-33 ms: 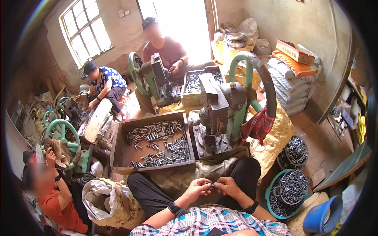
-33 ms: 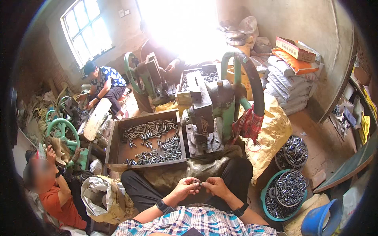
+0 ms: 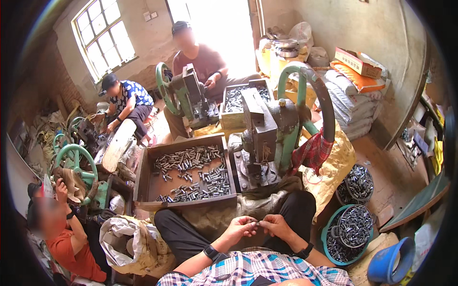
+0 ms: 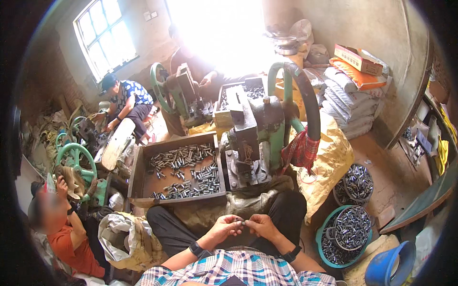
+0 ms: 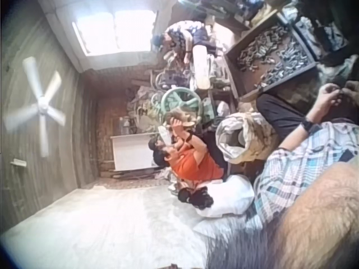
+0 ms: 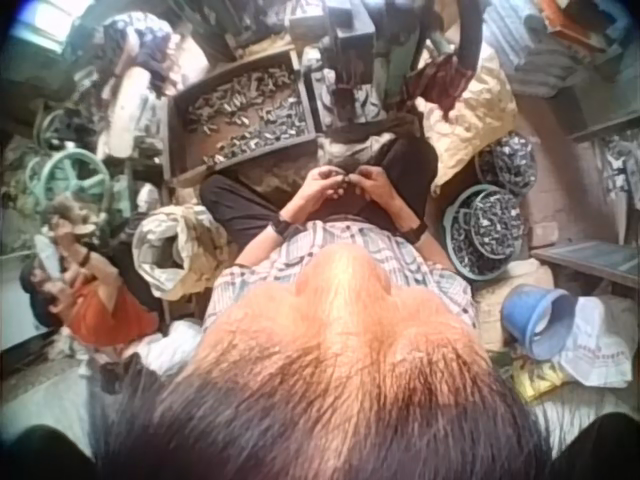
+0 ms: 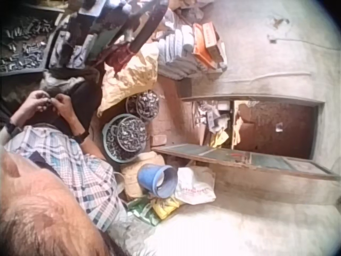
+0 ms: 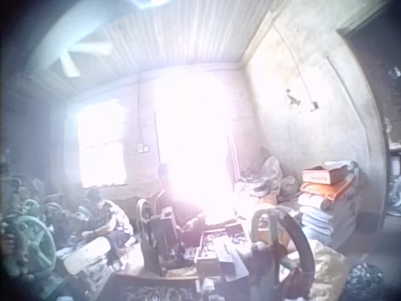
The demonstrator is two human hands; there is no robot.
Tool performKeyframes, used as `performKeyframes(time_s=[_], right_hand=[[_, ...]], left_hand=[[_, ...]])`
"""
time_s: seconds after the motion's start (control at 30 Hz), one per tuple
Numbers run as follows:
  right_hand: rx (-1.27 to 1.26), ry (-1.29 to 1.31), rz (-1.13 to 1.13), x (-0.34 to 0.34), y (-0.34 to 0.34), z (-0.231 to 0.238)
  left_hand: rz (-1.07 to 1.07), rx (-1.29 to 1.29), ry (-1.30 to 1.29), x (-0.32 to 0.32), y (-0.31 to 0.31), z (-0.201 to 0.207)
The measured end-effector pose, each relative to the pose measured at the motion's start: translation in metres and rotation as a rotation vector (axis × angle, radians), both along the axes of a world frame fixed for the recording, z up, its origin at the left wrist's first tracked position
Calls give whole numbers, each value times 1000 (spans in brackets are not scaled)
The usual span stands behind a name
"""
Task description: Inspecting and sorting small metal parts before processing them with a manual machine.
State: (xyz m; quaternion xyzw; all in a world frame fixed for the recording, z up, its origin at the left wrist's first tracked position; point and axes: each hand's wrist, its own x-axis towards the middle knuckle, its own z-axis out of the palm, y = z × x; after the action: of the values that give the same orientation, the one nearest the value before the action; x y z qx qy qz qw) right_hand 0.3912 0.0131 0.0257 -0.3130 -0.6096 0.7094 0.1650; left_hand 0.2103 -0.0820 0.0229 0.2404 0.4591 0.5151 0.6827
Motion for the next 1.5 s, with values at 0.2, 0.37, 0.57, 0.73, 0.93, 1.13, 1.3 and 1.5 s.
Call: performKeyframes(time_s=[0.2, 0.37, 0.57, 0.73, 0.93, 1.13, 1.3, 1.5], right_hand=[[28, 0, 16, 3, -2, -2], [5, 2, 9, 3, 3, -3], [-100, 56, 47, 3, 3, -6], [-85, 129, 95, -2, -1, -4], [-99, 114, 91, 0, 1, -14], [-106, 123, 83, -3, 0, -12], [6, 133, 7, -7, -5, -21], [2, 143, -32, -6, -6, -17]], left_hand=[[-20, 20, 33, 1, 0, -3], [6, 0, 4, 3, 4, -2], [72, -41, -157, 2, 4, -6], [135, 11, -258, 4, 9, -12], [172, 29, -290, 7, 11, -16], [176, 18, -338, 6, 10, -18], [164, 13, -369, 7, 12, -20], [113, 5, -426, 10, 15, -18]])
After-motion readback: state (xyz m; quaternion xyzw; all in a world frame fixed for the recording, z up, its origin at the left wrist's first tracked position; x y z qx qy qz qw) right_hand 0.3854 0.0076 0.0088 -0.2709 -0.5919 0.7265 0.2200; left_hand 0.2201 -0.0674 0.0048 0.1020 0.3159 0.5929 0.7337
